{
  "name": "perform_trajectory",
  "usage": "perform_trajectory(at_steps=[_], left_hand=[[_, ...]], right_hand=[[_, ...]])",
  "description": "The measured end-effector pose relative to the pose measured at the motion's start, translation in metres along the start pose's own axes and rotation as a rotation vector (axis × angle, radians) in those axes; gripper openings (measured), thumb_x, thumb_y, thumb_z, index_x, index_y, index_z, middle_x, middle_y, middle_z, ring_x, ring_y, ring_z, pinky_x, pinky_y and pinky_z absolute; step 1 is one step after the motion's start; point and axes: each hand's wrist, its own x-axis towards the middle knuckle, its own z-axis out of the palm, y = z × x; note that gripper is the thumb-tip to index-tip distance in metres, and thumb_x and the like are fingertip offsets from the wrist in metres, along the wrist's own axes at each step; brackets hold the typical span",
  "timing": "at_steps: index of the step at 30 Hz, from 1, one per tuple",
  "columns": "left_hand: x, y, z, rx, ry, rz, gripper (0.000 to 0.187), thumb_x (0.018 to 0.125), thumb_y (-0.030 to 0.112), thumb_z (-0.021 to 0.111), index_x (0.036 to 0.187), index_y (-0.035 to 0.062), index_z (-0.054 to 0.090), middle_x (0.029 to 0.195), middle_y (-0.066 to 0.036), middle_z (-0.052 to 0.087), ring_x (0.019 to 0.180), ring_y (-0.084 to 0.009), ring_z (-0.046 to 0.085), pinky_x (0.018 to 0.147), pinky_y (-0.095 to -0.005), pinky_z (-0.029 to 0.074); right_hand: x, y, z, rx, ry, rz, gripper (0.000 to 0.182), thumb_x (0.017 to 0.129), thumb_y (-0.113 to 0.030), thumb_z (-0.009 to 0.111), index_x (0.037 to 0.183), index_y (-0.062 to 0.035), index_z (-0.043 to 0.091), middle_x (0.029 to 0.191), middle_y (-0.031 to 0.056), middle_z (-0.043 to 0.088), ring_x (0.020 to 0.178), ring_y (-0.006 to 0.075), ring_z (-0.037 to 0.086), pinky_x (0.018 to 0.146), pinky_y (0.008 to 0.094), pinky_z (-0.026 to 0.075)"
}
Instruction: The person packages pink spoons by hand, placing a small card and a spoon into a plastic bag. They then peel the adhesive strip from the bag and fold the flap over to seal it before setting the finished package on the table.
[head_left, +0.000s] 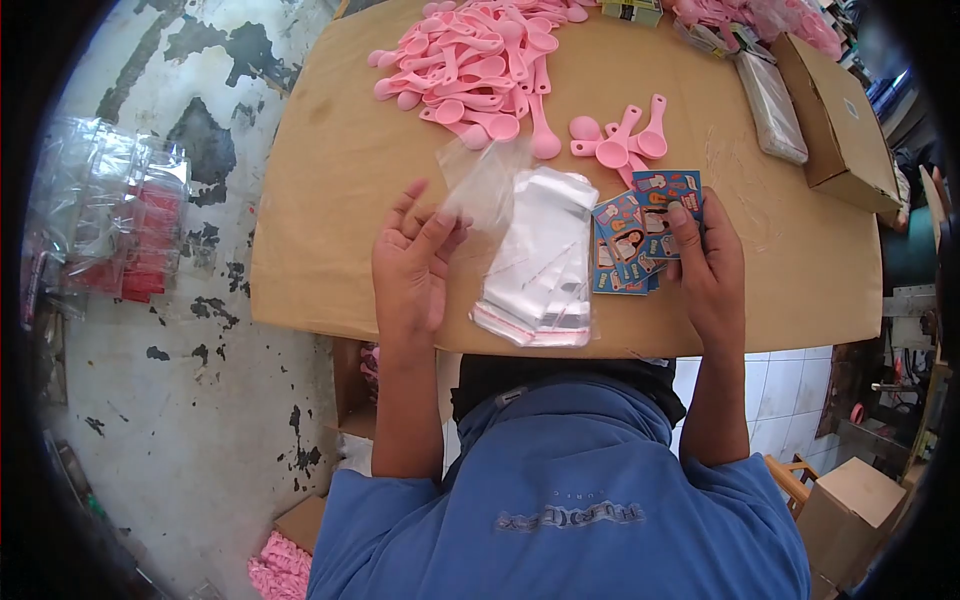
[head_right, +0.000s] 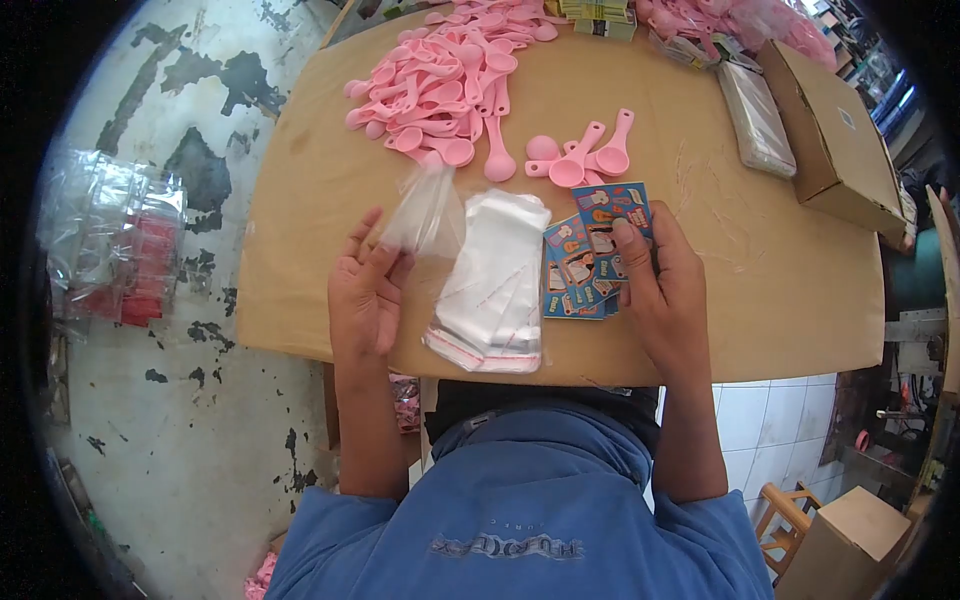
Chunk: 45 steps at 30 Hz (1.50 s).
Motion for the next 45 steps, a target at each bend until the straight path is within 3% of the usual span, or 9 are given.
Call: perform_trajectory(at_steps=[6, 9, 12, 15, 24, 30, 36, 42, 45], left_hand=[[-0.010, 0.007, 0.007, -0.201, -0.214, -0.302, 0.033, 0.103, 0.009, 0.066, 0.133, -0.0024, 0.057, 0.127, -0.016, 0.069, 0.111, -0.0234, 0.072, 0.098, -0.0348, 0.062], [-0.014, -0.002, 0.014, -0.455, -0.190, -0.324, 0.033, 0.105, 0.008, 0.062, 0.136, -0.0042, 0.056, 0.131, -0.020, 0.069, 0.117, -0.0279, 0.071, 0.098, -0.0356, 0.063], [-0.017, -0.003, 0.037, -0.674, -0.034, -0.383, 0.031, 0.105, 0.008, 0.062, 0.134, -0.0017, 0.060, 0.131, -0.018, 0.070, 0.123, -0.0276, 0.069, 0.103, -0.0348, 0.061], [-0.014, -0.013, 0.035, -0.700, -0.040, -0.359, 0.031, 0.105, 0.009, 0.064, 0.134, 0.0014, 0.062, 0.131, -0.015, 0.071, 0.126, -0.0259, 0.067, 0.105, -0.0342, 0.060], [-0.022, -0.020, 0.059, -0.359, -0.016, -0.081, 0.022, 0.105, 0.011, 0.065, 0.126, 0.0048, 0.065, 0.127, -0.011, 0.073, 0.123, -0.0220, 0.069, 0.105, -0.0348, 0.059], [-0.027, -0.024, 0.072, -0.410, -0.069, -0.083, 0.025, 0.105, 0.009, 0.064, 0.130, 0.0054, 0.061, 0.133, -0.013, 0.069, 0.126, -0.0248, 0.067, 0.108, -0.0400, 0.057], [-0.020, -0.022, 0.068, -0.448, 0.008, -0.042, 0.023, 0.104, 0.007, 0.064, 0.127, 0.0064, 0.062, 0.131, -0.013, 0.070, 0.126, -0.0266, 0.067, 0.105, -0.0400, 0.058], [-0.023, -0.023, 0.071, -0.427, -0.056, -0.016, 0.019, 0.104, 0.008, 0.066, 0.123, 0.0062, 0.064, 0.126, -0.013, 0.072, 0.122, -0.0251, 0.069, 0.102, -0.0388, 0.059], [-0.023, -0.030, 0.073, -0.417, -0.080, -0.001, 0.019, 0.104, 0.009, 0.066, 0.122, 0.0051, 0.063, 0.127, -0.014, 0.072, 0.117, -0.0231, 0.070, 0.101, -0.0384, 0.059]], right_hand=[[-0.007, -0.001, 0.019, 0.133, -0.093, -0.065, 0.018, 0.105, -0.014, 0.065, 0.118, -0.0017, 0.064, 0.090, -0.0013, 0.066, 0.072, 0.0032, 0.056, 0.063, 0.0213, 0.047], [-0.006, -0.005, 0.024, 0.174, -0.102, -0.074, 0.017, 0.104, -0.011, 0.066, 0.118, -0.0012, 0.063, 0.090, -0.0010, 0.065, 0.071, 0.0030, 0.055, 0.063, 0.0214, 0.047], [-0.005, -0.011, 0.026, 0.221, -0.087, -0.066, 0.017, 0.104, -0.012, 0.066, 0.117, -0.0014, 0.063, 0.090, -0.0013, 0.065, 0.071, 0.0028, 0.055, 0.063, 0.0210, 0.047], [-0.007, -0.009, 0.028, 0.205, -0.119, -0.059, 0.018, 0.104, -0.013, 0.067, 0.117, -0.0017, 0.063, 0.089, -0.0020, 0.064, 0.070, 0.0024, 0.054, 0.062, 0.0201, 0.046], [-0.012, -0.011, 0.030, 0.285, -0.335, 0.064, 0.019, 0.104, -0.016, 0.068, 0.115, -0.0009, 0.063, 0.087, -0.0009, 0.064, 0.071, 0.0029, 0.058, 0.061, 0.0200, 0.046], [-0.011, -0.008, 0.045, 0.348, -0.197, 0.022, 0.020, 0.104, -0.015, 0.068, 0.117, -0.0011, 0.061, 0.094, 0.0012, 0.067, 0.073, 0.0048, 0.060, 0.064, 0.0209, 0.049], [-0.017, -0.006, 0.042, 0.358, -0.119, -0.004, 0.019, 0.105, -0.014, 0.066, 0.119, -0.0009, 0.060, 0.095, 0.0014, 0.067, 0.073, 0.0046, 0.060, 0.064, 0.0210, 0.049], [-0.017, -0.009, 0.038, 0.305, -0.280, 0.045, 0.017, 0.105, -0.014, 0.066, 0.116, -0.0011, 0.062, 0.090, -0.0009, 0.064, 0.072, 0.0034, 0.058, 0.063, 0.0204, 0.047], [-0.017, -0.010, 0.047, 0.328, -0.231, 0.032, 0.018, 0.104, -0.014, 0.067, 0.115, -0.0005, 0.064, 0.089, -0.0005, 0.064, 0.072, 0.0038, 0.058, 0.063, 0.0207, 0.047]])
